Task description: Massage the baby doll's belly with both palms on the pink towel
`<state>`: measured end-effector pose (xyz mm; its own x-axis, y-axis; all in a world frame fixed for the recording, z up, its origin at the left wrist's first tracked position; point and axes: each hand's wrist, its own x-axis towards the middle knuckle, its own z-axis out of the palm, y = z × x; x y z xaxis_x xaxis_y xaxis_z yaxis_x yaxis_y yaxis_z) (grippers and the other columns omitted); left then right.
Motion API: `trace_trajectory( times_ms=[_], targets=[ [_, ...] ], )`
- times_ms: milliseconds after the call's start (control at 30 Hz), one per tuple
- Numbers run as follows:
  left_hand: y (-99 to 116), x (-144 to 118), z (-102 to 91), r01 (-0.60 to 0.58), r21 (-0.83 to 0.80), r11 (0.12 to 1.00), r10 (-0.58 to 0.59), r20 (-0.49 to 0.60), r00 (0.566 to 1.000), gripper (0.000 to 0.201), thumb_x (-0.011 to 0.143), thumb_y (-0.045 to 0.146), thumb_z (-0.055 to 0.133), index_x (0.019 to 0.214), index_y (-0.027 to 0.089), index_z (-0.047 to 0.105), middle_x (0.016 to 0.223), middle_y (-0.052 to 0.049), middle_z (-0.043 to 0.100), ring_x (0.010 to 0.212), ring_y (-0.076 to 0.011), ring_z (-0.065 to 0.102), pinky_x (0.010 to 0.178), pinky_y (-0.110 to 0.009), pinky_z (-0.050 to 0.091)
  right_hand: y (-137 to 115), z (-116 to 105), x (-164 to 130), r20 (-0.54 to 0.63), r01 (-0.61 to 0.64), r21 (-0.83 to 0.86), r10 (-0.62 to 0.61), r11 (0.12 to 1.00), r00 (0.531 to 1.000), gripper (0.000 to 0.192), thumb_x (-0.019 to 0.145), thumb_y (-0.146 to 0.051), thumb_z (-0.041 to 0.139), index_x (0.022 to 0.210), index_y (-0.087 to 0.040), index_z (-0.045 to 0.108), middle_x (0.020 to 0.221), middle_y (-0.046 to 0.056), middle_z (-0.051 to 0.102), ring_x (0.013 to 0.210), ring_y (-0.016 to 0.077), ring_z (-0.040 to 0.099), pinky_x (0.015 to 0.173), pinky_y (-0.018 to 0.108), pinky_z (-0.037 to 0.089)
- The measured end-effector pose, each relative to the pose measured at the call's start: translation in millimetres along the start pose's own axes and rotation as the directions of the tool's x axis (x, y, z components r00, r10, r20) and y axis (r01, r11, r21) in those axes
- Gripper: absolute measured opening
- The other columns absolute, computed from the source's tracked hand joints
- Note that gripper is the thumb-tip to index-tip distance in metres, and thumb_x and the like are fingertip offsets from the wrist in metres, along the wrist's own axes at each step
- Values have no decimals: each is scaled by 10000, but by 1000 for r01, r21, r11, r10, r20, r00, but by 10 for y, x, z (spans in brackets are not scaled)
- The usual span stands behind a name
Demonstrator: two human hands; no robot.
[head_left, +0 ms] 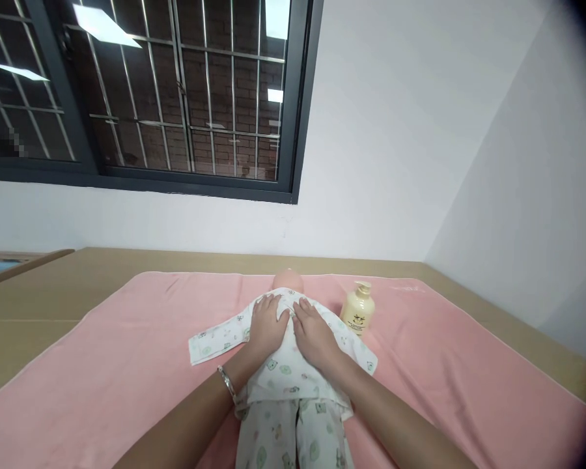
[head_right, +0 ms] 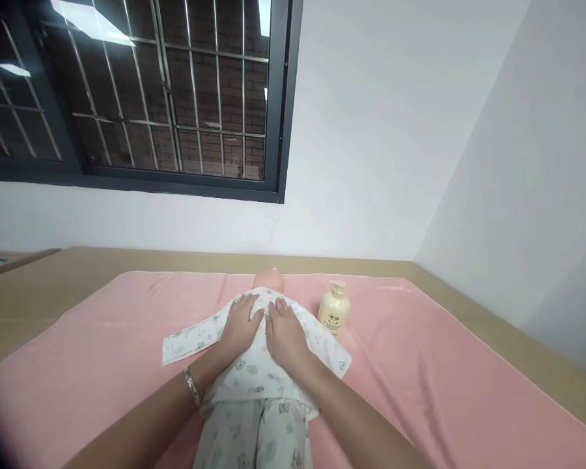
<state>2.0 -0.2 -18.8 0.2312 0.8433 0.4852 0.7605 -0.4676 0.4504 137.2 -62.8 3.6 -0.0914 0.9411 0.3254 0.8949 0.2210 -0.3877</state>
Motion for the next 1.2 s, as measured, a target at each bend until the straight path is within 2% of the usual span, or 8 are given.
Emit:
trace_trajectory(
  times_ms=[200,400,500,700,800,900,1033,1200],
  targets=[
    [19,-20,-6,-10,-16,1000,9,-40,999,418,907,316,437,1272,156,561,1344,-115,580,1303,-273,463,1141,-492,293,233,53,185,-26,-13,48,14,999,1000,537,1010,-374,272,1452,-98,402,1527,127,331,1447,233,248,1201,451,157],
    [-2,-21,-4,-9,-10,1000,8,-52,999,417,914,308,438,1268,131,566,1330,-133,588,1291,-275,478,1130,-500,321,15,31,19,-111,-32,-118,18,992,994,510,997,-305,286,1427,-85,450,1529,149,323,1453,288,214,1190,458,181],
    [11,-34,-15,-19,6,1000,19,-58,998,404,919,301,437,1252,123,582,1311,-135,601,1262,-274,501,1116,-485,347,-69,34,-44,-84,-2,-140,-10,990,996,506,988,-253,272,1435,-85,440,1520,129,349,1445,271,242,1189,434,197],
    [199,-189,-91,-51,97,994,62,-110,992,350,937,225,382,1162,170,644,1223,-104,643,1177,-259,551,1023,-426,437,83,17,70,-58,-28,-63,24,998,998,508,994,-311,299,1441,-106,423,1514,132,360,1429,264,282,1179,463,212],
    [250,-222,-134,-49,140,989,64,-103,993,312,923,220,409,1098,192,666,1157,-94,663,1117,-271,571,999,-450,434,74,21,68,-52,-36,-69,32,997,998,505,990,-272,284,1440,-85,416,1510,144,362,1427,268,285,1176,462,215],
    [181,-148,-138,-52,123,991,60,-64,996,322,907,248,436,1151,177,634,1157,-101,656,1118,-275,569,1025,-462,410,-54,39,-33,-51,-35,-117,29,992,998,507,983,-251,281,1428,-64,436,1488,163,392,1416,292,302,1172,454,222],
    [25,-22,-77,-33,68,997,32,18,999,455,886,267,447,1304,109,533,1338,-147,562,1288,-288,465,1102,-454,349,-182,47,-150,-55,3,-165,-12,986,998,486,971,-266,328,1390,-82,492,1438,177,457,1376,301,368,1165,464,227],
    [3,-40,-12,-31,62,998,32,-16,999,452,922,318,406,1309,128,539,1364,-147,548,1315,-288,441,1126,-483,312,-26,20,-7,-74,-20,-84,14,996,997,499,983,-309,311,1404,-101,481,1468,149,427,1399,277,338,1164,434,239]
  ],
)
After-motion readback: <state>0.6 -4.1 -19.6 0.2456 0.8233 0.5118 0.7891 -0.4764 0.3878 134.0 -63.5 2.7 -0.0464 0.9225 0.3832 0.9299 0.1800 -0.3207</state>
